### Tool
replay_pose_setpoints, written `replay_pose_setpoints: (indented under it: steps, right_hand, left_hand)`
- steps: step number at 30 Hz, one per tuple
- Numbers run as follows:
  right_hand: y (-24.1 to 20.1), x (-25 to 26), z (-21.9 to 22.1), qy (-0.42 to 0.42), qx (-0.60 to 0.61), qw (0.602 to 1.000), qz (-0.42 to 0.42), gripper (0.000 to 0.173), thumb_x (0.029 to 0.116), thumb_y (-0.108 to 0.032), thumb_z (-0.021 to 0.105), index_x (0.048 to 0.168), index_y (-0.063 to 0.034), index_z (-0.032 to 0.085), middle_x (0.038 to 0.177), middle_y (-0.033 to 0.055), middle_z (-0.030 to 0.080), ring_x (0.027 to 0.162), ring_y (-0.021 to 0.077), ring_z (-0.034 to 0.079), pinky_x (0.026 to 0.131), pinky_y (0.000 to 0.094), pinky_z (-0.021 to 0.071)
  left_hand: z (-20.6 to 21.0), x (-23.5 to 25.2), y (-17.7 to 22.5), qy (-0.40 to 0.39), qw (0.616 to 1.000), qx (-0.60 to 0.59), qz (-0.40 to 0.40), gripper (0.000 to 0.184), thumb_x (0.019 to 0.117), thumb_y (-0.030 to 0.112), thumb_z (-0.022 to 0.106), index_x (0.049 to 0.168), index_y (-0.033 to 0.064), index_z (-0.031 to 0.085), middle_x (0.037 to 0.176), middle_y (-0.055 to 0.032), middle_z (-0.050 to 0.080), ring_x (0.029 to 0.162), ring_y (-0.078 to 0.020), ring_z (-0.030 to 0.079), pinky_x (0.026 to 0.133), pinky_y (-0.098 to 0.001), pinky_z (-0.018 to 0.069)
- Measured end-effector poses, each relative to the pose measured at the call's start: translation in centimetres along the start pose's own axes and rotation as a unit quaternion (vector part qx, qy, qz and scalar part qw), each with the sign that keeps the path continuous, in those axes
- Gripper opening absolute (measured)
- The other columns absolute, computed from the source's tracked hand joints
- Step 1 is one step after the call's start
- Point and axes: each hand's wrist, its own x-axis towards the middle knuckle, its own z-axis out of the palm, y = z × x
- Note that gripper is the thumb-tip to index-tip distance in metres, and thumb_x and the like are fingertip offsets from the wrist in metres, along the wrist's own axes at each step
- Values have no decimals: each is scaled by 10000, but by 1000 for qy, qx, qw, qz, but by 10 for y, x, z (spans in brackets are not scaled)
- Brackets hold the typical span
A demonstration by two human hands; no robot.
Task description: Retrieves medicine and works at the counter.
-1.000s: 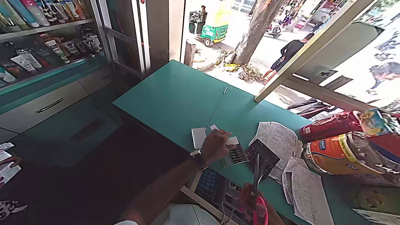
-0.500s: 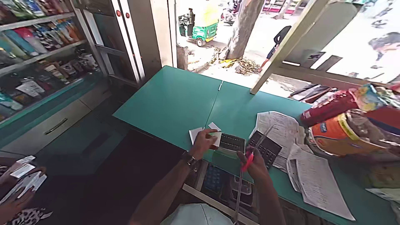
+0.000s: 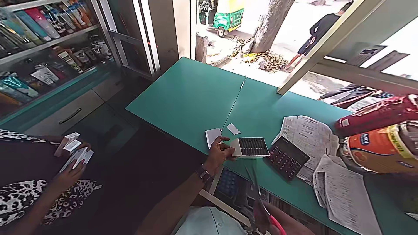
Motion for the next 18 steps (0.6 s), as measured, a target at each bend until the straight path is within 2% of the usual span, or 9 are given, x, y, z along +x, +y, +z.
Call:
replay_pose_setpoints:
  steps: [1, 4, 8, 10, 15, 18]
  right_hand:
    - [3, 4, 0, -6, -1, 1000, 12, 560, 854, -664, 702, 1132, -190, 596, 869, -60, 648, 784, 67, 630, 715, 282, 542]
    - [4, 21, 1, 10, 18, 1000, 15, 536, 886, -655, 669, 1156, -197, 598, 844, -62, 645, 757, 67, 628, 711, 282, 549]
    - [-5, 42, -3, 68, 21, 997, -21, 569, 900, -670, 637, 1204, -190, 601, 834, -61, 634, 724, 55, 616, 659, 246, 542]
    - [-10, 51, -5, 88, 29, 995, -40, 568, 914, -668, 618, 1199, -177, 609, 787, -56, 625, 681, 58, 610, 635, 247, 542]
    - [-21, 62, 2, 149, 57, 987, -34, 536, 936, -630, 618, 1156, -142, 643, 672, -66, 585, 564, 45, 579, 562, 224, 533]
    - [-24, 61, 8, 185, 63, 980, -27, 466, 927, -599, 654, 1081, -160, 676, 614, -94, 530, 492, 14, 518, 485, 188, 485]
  left_hand:
    - [1, 0, -2, 3, 1000, 7, 5, 414, 946, -38, 660, 1319, -33, 481, 882, -135, 684, 676, -201, 699, 614, -340, 617]
    - [3, -3, -4, 9, 999, 27, 23, 337, 935, -49, 666, 1236, -58, 514, 845, -115, 672, 639, -177, 682, 578, -315, 608]
    - [6, -9, -3, 12, 998, 42, 35, 322, 917, -69, 673, 1205, -71, 530, 840, -108, 674, 640, -171, 686, 574, -313, 610]
    - [8, -11, -4, 8, 998, 43, 34, 316, 914, -66, 680, 1194, -70, 533, 838, -104, 673, 642, -167, 686, 574, -310, 609]
    - [8, -9, -5, 14, 999, 29, 33, 295, 918, -61, 679, 1174, -59, 532, 829, -99, 676, 639, -160, 685, 574, -300, 605]
    - [10, -8, -4, 16, 999, 24, 27, 303, 923, -64, 671, 1190, -72, 528, 824, -104, 675, 632, -163, 686, 574, -300, 607]
